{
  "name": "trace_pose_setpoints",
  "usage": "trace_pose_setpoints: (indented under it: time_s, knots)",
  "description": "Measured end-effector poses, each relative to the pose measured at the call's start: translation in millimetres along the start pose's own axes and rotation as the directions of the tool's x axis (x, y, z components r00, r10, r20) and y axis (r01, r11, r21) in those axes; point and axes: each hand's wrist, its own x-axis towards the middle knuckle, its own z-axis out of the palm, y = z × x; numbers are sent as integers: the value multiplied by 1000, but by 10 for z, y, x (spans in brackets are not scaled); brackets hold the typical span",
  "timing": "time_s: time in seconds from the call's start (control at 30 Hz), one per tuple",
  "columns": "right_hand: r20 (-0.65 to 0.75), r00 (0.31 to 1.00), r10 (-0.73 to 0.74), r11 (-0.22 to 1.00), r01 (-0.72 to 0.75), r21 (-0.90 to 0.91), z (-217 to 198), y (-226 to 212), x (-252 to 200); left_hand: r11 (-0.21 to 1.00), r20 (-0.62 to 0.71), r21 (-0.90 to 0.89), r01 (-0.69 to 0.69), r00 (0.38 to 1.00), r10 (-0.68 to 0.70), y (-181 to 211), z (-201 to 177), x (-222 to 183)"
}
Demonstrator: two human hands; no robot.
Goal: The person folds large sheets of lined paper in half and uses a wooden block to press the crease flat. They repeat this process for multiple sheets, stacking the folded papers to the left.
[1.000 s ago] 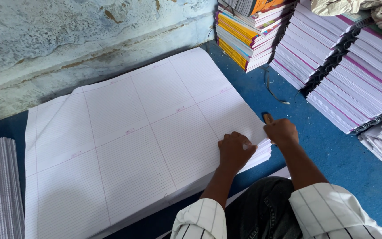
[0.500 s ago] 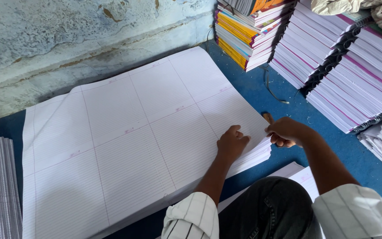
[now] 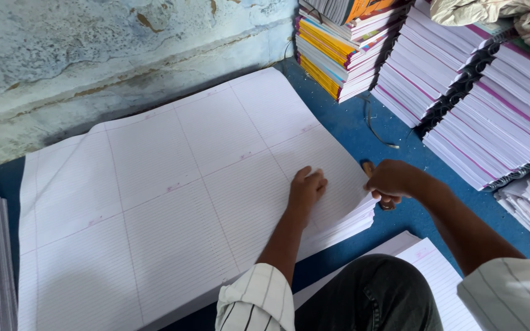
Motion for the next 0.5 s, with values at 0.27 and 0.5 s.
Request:
trace_pose_setpoints:
  time_s: [0.27, 0.5]
  knots:
    - [28, 849, -527, 662, 431, -613, 119, 105, -144, 966, 30, -247, -80, 995, 90, -136, -89, 286]
    - [-48, 887, -460, 788, 382, -483, 132, 55, -417, 964, 32, -249, -88, 995, 99, -45, -115, 295]
